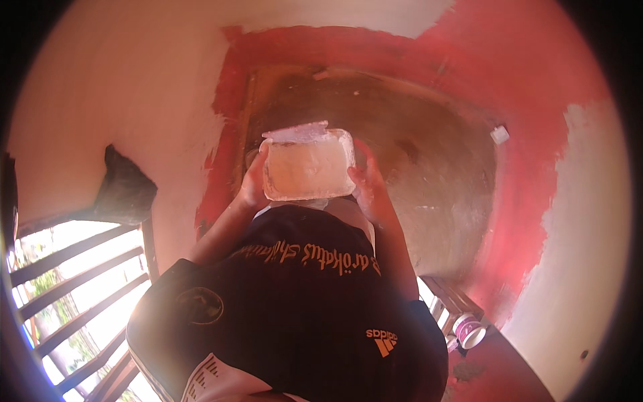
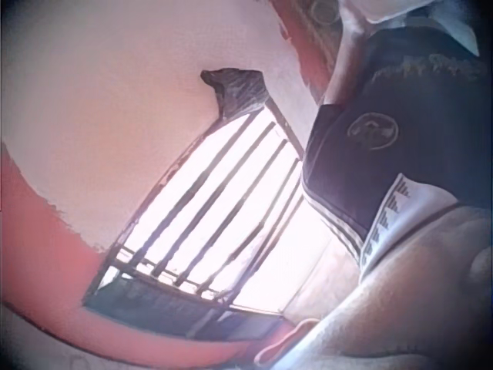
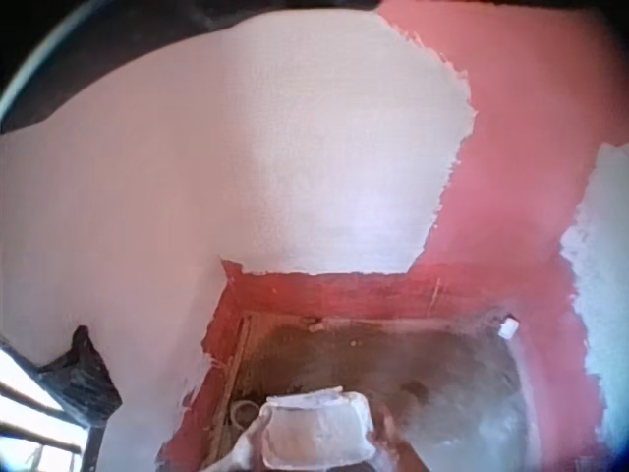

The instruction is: The person scoops plaster from a container onto a putty knife and applies it to the wall, smoothing the surface.

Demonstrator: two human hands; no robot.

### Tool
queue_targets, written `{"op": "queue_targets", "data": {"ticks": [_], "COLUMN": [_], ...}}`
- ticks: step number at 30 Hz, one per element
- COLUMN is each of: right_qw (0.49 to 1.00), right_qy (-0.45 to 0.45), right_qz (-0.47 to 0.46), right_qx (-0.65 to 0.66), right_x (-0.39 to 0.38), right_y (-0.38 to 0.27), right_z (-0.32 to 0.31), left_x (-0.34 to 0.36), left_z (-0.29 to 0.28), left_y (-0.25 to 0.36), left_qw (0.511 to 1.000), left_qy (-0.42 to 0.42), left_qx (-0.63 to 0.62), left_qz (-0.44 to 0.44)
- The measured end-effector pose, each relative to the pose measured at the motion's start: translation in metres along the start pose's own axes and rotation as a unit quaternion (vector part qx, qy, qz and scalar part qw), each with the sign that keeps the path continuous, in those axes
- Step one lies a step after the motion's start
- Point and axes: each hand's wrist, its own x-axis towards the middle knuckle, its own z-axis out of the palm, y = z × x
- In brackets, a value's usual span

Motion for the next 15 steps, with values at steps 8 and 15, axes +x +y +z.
{"op": "queue_targets", "data": {"ticks": [8, 15], "right_qw": [0.979, 0.939], "right_qy": [0.119, 0.216], "right_qz": [-0.118, -0.248], "right_qx": [0.118, 0.097], "right_x": [-0.047, -0.051], "right_y": [-0.086, -0.148], "right_z": [-0.109, -0.166], "left_x": [0.114, 0.23], "left_z": [0.117, 0.186], "left_y": [-0.071, -0.155], "left_qw": [0.992, 0.99], "left_qy": [-0.053, -0.127], "left_qx": [-0.097, 0.05], "left_qz": [0.061, -0.016]}}
